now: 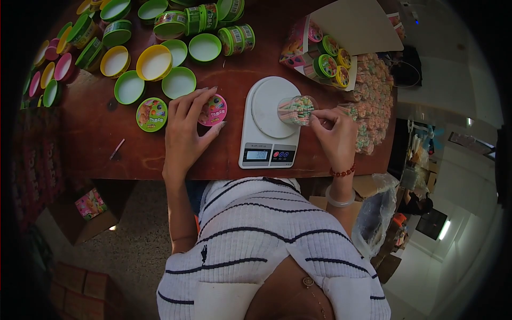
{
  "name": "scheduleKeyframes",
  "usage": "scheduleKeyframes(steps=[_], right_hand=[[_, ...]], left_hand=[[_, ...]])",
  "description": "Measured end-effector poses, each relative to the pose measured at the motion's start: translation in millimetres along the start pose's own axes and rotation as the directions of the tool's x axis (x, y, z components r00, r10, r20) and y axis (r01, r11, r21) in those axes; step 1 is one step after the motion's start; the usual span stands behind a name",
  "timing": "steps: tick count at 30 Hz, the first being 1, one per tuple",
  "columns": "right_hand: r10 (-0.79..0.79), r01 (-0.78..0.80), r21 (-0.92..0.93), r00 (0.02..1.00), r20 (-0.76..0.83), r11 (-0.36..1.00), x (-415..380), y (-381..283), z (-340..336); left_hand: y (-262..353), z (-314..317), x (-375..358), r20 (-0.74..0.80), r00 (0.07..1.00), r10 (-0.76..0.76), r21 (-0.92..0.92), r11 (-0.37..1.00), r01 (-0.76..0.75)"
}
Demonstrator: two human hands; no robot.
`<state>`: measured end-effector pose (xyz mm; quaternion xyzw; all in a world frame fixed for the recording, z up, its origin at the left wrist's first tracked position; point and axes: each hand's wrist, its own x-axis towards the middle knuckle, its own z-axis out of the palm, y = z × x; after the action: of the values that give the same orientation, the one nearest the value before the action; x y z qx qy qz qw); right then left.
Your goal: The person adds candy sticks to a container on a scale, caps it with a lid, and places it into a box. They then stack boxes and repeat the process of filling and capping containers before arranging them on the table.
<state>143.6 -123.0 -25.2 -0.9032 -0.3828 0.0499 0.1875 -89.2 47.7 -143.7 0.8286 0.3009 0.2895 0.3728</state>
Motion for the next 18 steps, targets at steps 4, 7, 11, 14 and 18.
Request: scheduleKeyframes(steps=[4,7,11,14,18], right_hand=[[-0.007,0.015,-0.073,0.995,0.104,0.997,3.3,0.5,-4.3],[-0.03,0.04,-0.067,0.989,0.147,0.997,8.1,4.6,-7.2],[-0.036,0.048,-0.055,0.978,0.206,0.997,11.5,6.4,-9.8],[0.006,0.001,-0.028,0.974,0.228,1.0,12.9,11.3,-8.5],[0.047,-0.071,0.087,0.968,0.247,0.994,14.4,20.1,-5.0]], left_hand=[[-0.4,0.8,-0.5,-0.001,1.0,0.0,-0.001,1.0,0.0],[-0.3,0.1,-0.4,-0.002,1.0,-0.009,-0.004,1.0,0.009],[-0.9,-0.3,-0.4,-0.017,1.0,0.008,-0.008,1.0,-0.008],[-1.2,-0.1,0.2,-0.017,1.0,0.014,-0.01,1.0,-0.014],[-2.3,0.1,-0.2,-0.018,1.0,0.017,-0.007,1.0,-0.017]])
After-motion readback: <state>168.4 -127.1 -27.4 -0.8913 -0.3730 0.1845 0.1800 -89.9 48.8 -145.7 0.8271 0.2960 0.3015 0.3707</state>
